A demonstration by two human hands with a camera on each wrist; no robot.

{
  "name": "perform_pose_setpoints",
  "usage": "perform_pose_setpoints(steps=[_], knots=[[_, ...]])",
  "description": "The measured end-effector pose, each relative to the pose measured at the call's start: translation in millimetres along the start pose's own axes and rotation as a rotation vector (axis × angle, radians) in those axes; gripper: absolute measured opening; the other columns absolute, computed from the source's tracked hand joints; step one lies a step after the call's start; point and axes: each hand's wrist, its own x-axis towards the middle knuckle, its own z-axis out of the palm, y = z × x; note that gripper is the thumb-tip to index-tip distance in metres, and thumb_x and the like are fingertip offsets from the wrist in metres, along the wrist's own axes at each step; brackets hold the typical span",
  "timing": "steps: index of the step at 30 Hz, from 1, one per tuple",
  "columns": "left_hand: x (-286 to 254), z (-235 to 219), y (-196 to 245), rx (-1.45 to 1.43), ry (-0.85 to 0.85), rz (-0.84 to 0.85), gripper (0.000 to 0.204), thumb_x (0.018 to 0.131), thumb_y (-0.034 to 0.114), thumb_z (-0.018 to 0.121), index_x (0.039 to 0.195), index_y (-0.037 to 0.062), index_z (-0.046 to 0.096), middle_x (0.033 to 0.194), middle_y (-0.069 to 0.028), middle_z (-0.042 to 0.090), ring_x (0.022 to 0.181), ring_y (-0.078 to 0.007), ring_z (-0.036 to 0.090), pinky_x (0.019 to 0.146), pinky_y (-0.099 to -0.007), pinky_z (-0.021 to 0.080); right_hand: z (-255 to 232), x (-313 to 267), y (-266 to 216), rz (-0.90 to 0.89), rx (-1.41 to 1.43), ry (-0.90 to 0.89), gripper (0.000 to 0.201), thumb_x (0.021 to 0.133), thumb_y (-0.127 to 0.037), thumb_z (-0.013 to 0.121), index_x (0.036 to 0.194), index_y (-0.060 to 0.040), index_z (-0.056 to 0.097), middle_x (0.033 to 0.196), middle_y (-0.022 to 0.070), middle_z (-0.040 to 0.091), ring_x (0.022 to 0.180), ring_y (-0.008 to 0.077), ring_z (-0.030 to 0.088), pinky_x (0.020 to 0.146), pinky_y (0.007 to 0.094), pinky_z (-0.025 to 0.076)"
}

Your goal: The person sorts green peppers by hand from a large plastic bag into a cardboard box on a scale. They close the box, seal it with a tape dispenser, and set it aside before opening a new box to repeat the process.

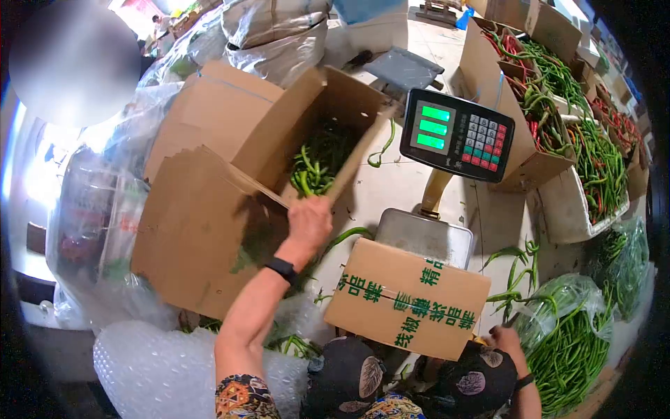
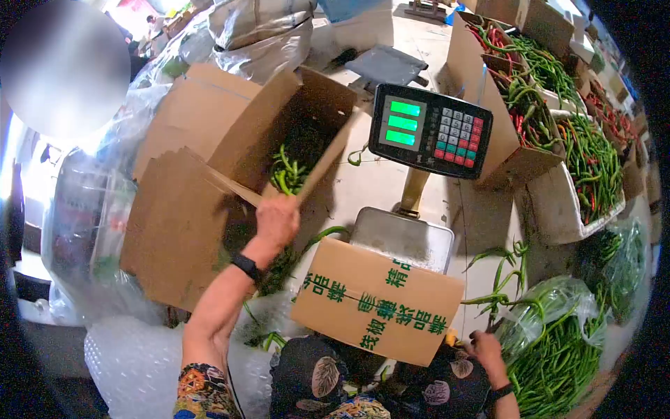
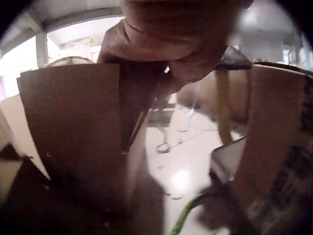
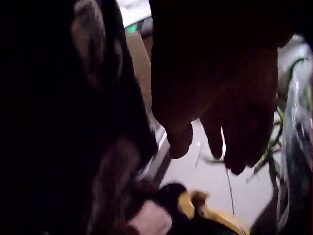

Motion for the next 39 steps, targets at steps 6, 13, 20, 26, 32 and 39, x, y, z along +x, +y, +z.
perform_pose_setpoints(steps=[6, 13, 20, 26, 32, 39], knots=[[-16, -54, 36, -0.383, -0.167, -0.153, 0.019, 0.078, 0.02, 0.067, 0.087, 0.0047, 0.061, 0.082, -0.0151, 0.062, 0.08, -0.0368, 0.063, 0.074, -0.048, 0.05, -174, 0, -126, -0.12, 0.46, 0.365, 0.021, 0.084, -0.014, 0.062, 0.087, 0.0064, 0.061, 0.068, 0.016, 0.064, 0.063, 0.0223, 0.064, 0.06, 0.033, 0.049], [-21, -41, -44, -0.689, 0.362, -0.739, 0.061, 0.079, 0.019, 0.073, 0.125, -0.0036, 0.042, 0.122, -0.0237, 0.047, 0.116, -0.035, 0.047, 0.1, -0.0431, 0.039, -216, 34, -256, -0.435, 0.372, 0.232, 0.031, 0.084, -0.022, 0.066, 0.093, 0.007, 0.064, 0.081, 0.0211, 0.068, 0.072, 0.0257, 0.068, 0.067, 0.0352, 0.052], [-65, 48, -53, -1.831, 0.209, -0.999, 0.019, 0.079, 0.005, 0.061, 0.096, 0.0024, 0.053, 0.088, -0.0071, 0.055, 0.079, -0.0212, 0.057, 0.069, -0.039, 0.051, -188, 148, -359, -0.292, 0.509, 0.038, 0.072, 0.076, -0.061, 0.069, 0.084, 0.0106, 0.065, 0.081, 0.0186, 0.068, 0.069, 0.0233, 0.069, 0.054, 0.0389, 0.052], [-135, 20, -31, -2.101, 0.161, -1.079, 0.037, 0.08, 0.003, 0.059, 0.115, -0.0062, 0.057, 0.113, -0.0139, 0.062, 0.107, -0.028, 0.06, 0.094, -0.0429, 0.048, -141, 165, -399, -0.585, 1.129, -0.291, 0.042, 0.076, -0.037, 0.072, 0.077, 0.0044, 0.065, 0.077, 0.0128, 0.063, 0.067, 0.0214, 0.062, 0.058, 0.0402, 0.052], [-160, 29, -52, -1.784, 0.251, -0.915, 0.05, 0.085, 0.014, 0.056, 0.131, -0.0036, 0.048, 0.124, -0.0145, 0.056, 0.117, -0.0279, 0.053, 0.102, -0.0447, 0.042, -137, 217, -408, -0.538, 0.485, 0.258, 0.028, 0.069, -0.018, 0.058, 0.071, 0.0096, 0.062, 0.071, 0.0265, 0.064, 0.065, 0.0384, 0.064, 0.06, 0.0448, 0.052], [-144, -137, -14, -1.888, 0.473, -0.953, 0.045, 0.085, 0.012, 0.063, 0.125, -0.0055, 0.054, 0.12, -0.0154, 0.06, 0.109, -0.0303, 0.058, 0.099, -0.041, 0.045, -204, 129, -408, -0.898, 0.995, 0.263, 0.031, 0.074, -0.016, 0.057, 0.061, 0.0106, 0.05, 0.051, 0.0112, 0.04, 0.051, 0.0173, 0.045, 0.046, 0.0408, 0.038]])
